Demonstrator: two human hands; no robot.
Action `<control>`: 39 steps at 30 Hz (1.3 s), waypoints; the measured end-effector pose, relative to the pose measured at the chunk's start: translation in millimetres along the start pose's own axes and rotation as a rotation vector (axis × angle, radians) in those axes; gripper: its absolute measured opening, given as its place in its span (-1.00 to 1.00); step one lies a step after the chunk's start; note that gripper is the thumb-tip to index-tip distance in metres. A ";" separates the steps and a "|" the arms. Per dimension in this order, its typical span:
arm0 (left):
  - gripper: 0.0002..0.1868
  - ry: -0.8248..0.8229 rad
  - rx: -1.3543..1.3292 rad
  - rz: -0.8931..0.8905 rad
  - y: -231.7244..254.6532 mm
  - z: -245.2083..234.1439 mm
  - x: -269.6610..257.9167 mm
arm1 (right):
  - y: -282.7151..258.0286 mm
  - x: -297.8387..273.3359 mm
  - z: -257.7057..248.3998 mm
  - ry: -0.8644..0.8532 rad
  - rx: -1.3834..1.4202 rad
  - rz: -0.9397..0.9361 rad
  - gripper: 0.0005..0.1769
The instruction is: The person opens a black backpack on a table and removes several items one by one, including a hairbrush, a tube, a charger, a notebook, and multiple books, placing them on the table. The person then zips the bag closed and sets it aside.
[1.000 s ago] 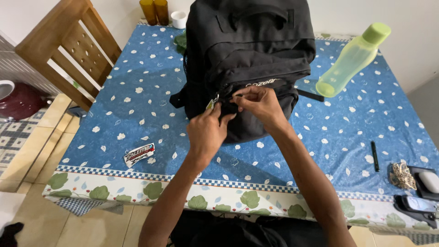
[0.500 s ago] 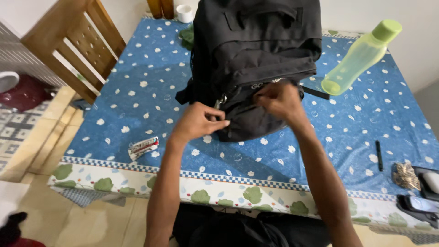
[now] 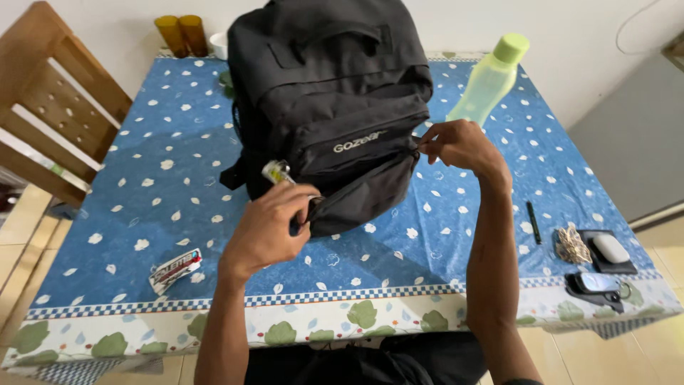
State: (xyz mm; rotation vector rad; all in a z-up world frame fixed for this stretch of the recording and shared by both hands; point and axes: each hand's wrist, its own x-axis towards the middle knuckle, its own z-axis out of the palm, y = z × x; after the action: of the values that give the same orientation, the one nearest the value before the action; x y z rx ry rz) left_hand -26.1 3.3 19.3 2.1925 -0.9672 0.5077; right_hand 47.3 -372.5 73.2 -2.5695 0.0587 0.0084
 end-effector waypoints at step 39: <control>-0.36 -0.443 -0.042 0.145 15.4 28.0 -11.6 | -56.0 -34.6 81.2 -0.249 -0.351 -0.550 -0.71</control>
State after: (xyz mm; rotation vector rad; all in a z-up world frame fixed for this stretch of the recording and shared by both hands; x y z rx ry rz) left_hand -43.2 -18.6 -0.3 2.2519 -1.3610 0.0586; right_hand 15.7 -280.1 35.8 -2.8186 -0.8046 0.1407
